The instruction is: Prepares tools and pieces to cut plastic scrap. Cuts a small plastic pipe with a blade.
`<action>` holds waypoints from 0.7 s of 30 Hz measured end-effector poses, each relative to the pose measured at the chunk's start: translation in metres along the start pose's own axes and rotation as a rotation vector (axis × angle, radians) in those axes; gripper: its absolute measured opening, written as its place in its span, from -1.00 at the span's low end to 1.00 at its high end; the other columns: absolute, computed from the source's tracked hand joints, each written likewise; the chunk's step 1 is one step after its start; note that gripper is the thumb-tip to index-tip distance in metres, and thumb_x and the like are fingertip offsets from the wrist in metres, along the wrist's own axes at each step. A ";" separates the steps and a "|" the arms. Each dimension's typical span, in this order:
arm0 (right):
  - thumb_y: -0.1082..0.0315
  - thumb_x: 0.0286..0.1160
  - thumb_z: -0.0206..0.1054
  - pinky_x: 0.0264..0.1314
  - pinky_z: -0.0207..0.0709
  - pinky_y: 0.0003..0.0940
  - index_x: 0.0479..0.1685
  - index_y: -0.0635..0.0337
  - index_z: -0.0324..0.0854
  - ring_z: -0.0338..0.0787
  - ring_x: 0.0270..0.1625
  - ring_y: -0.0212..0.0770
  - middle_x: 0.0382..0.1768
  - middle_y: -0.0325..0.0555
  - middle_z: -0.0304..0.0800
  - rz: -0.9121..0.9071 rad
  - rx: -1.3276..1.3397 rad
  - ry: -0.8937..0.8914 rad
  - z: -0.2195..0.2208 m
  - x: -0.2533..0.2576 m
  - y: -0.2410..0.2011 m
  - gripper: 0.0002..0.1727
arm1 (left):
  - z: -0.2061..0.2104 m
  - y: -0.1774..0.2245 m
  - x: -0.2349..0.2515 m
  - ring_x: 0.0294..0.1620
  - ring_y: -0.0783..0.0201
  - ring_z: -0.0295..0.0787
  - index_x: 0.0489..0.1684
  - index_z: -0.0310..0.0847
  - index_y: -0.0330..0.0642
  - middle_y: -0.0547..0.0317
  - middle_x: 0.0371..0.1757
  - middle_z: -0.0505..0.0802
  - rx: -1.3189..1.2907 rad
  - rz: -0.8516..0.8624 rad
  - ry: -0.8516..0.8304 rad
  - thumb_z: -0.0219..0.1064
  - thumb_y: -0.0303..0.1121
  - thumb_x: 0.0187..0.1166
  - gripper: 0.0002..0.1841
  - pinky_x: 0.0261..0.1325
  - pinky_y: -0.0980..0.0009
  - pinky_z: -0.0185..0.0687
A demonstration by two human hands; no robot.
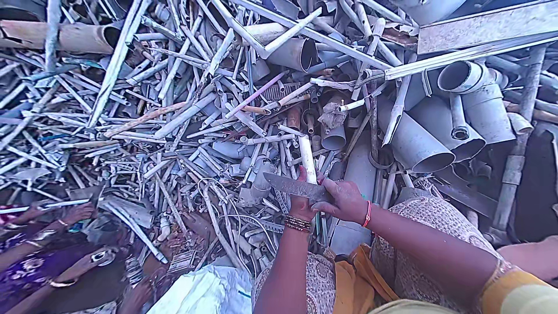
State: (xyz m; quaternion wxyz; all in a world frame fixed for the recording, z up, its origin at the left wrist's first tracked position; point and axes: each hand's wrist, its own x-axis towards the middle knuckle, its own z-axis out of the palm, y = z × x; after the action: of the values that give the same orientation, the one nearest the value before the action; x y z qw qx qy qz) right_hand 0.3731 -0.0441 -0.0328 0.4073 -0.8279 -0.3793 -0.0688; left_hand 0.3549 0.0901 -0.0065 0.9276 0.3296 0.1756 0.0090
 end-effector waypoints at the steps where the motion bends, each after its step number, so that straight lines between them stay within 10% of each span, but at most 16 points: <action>1: -0.53 0.39 0.10 -0.46 0.56 0.03 -0.12 0.41 0.67 0.82 -0.43 0.07 -0.51 0.08 0.75 0.017 0.059 0.063 0.002 0.000 0.003 -0.04 | 0.003 0.000 -0.001 -0.43 0.40 0.80 -0.12 0.51 -0.15 0.21 -0.46 0.79 0.023 0.051 0.024 -0.48 -0.12 0.91 -0.44 -0.28 0.51 0.78; 5: -0.64 0.22 0.13 -0.37 0.57 0.08 -0.11 0.43 0.63 0.82 -0.34 0.11 -0.44 0.11 0.75 0.137 0.034 -0.041 -0.008 0.003 0.006 0.06 | 0.008 0.001 -0.001 -0.36 0.37 0.86 -0.10 0.51 -0.09 0.19 -0.38 0.85 0.023 0.117 0.056 -0.52 -0.22 0.84 -0.46 -0.31 0.45 0.80; 21: -0.41 0.65 0.02 -0.02 0.58 0.17 0.18 0.38 0.56 0.84 -0.02 0.22 -0.21 0.21 0.79 0.380 0.008 -0.468 -0.025 0.011 -0.020 -0.14 | 0.005 -0.009 0.003 -0.58 0.42 0.68 -0.20 0.47 -0.14 0.26 -0.59 0.67 0.020 0.188 0.122 -0.47 -0.11 0.93 -0.44 -0.40 0.55 0.69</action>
State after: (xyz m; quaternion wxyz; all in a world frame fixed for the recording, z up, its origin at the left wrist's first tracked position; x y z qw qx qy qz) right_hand 0.3723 -0.0480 0.0010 0.3179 -0.8758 -0.3012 0.2029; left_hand 0.3583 0.0806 -0.0093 0.9069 0.3527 0.2002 0.1142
